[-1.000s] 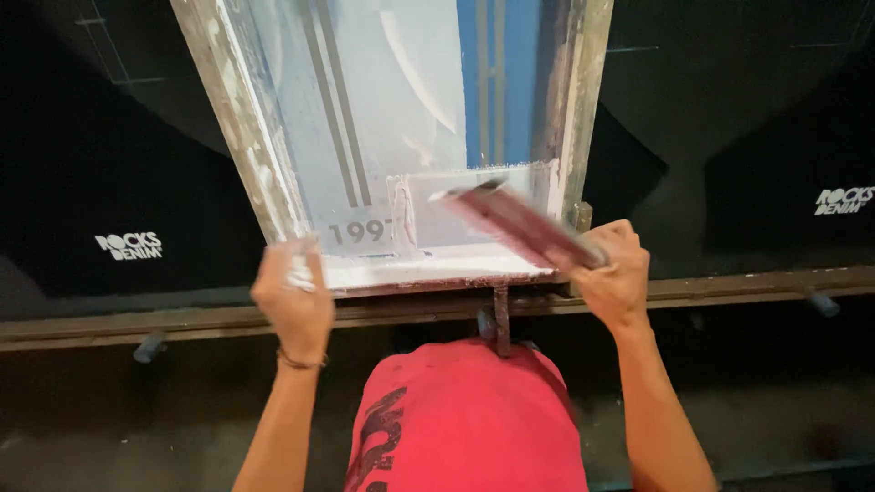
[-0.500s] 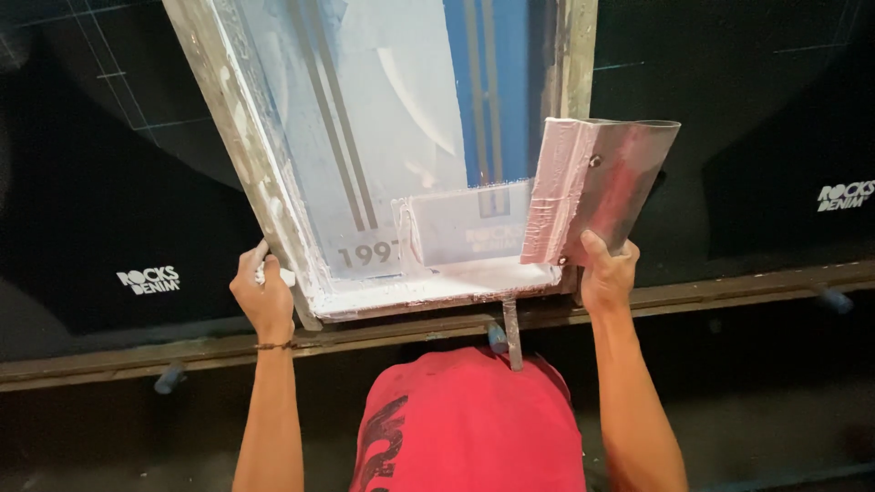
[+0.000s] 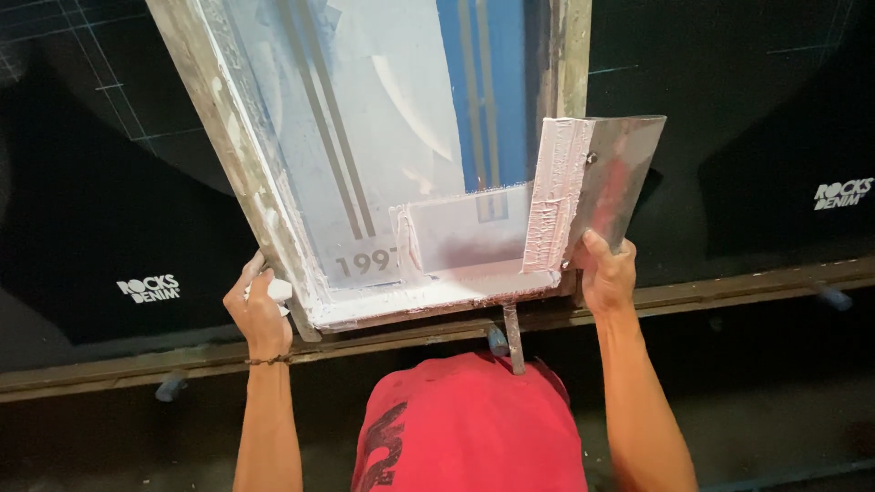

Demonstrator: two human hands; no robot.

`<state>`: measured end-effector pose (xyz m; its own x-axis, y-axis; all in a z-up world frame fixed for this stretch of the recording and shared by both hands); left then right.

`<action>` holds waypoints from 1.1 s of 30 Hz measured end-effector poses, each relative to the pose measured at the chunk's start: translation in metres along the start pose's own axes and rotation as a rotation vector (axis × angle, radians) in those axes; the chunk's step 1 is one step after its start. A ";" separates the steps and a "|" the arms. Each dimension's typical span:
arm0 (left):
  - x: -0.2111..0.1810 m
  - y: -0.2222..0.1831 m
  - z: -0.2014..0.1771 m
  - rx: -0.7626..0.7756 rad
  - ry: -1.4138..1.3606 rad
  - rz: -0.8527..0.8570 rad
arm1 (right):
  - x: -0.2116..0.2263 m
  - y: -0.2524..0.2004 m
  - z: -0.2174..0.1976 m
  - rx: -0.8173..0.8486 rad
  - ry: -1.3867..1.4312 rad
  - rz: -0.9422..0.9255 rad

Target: Applying white ink to black fabric using a screen printing frame and a squeegee.

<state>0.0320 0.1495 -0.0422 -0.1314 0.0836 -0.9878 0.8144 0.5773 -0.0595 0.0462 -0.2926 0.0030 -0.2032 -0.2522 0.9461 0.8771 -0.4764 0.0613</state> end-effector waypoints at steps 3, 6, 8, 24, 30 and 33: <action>-0.008 -0.006 0.004 -0.023 -0.073 -0.024 | 0.005 0.002 0.002 0.024 0.011 0.017; -0.002 -0.003 0.007 -0.069 -0.115 -0.030 | 0.013 0.002 0.011 0.050 -0.004 0.036; -0.013 -0.002 0.015 -0.122 -0.171 -0.036 | 0.013 0.007 0.014 0.075 -0.049 0.030; -0.067 -0.028 0.039 -0.346 -0.219 -0.216 | 0.063 0.024 0.031 0.038 -0.198 0.079; -0.049 -0.019 0.024 -0.256 -0.148 -0.222 | 0.011 0.028 -0.048 0.147 0.078 0.205; -0.048 -0.021 0.023 -0.224 -0.247 -0.254 | 0.053 0.017 0.016 0.036 -0.131 0.040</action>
<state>0.0340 0.1143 0.0032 -0.1505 -0.2651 -0.9524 0.6268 0.7194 -0.2993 0.0574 -0.3005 0.0598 -0.1116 -0.1572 0.9812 0.8990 -0.4368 0.0323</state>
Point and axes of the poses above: each hand's wrist, its own y-axis towards the middle knuckle, its own z-axis out of the palm, x = y × z, the point moved 2 cm from there along y, towards the middle knuckle, and after that the axes turned 5 degrees about -z, right-handed, at the moved point
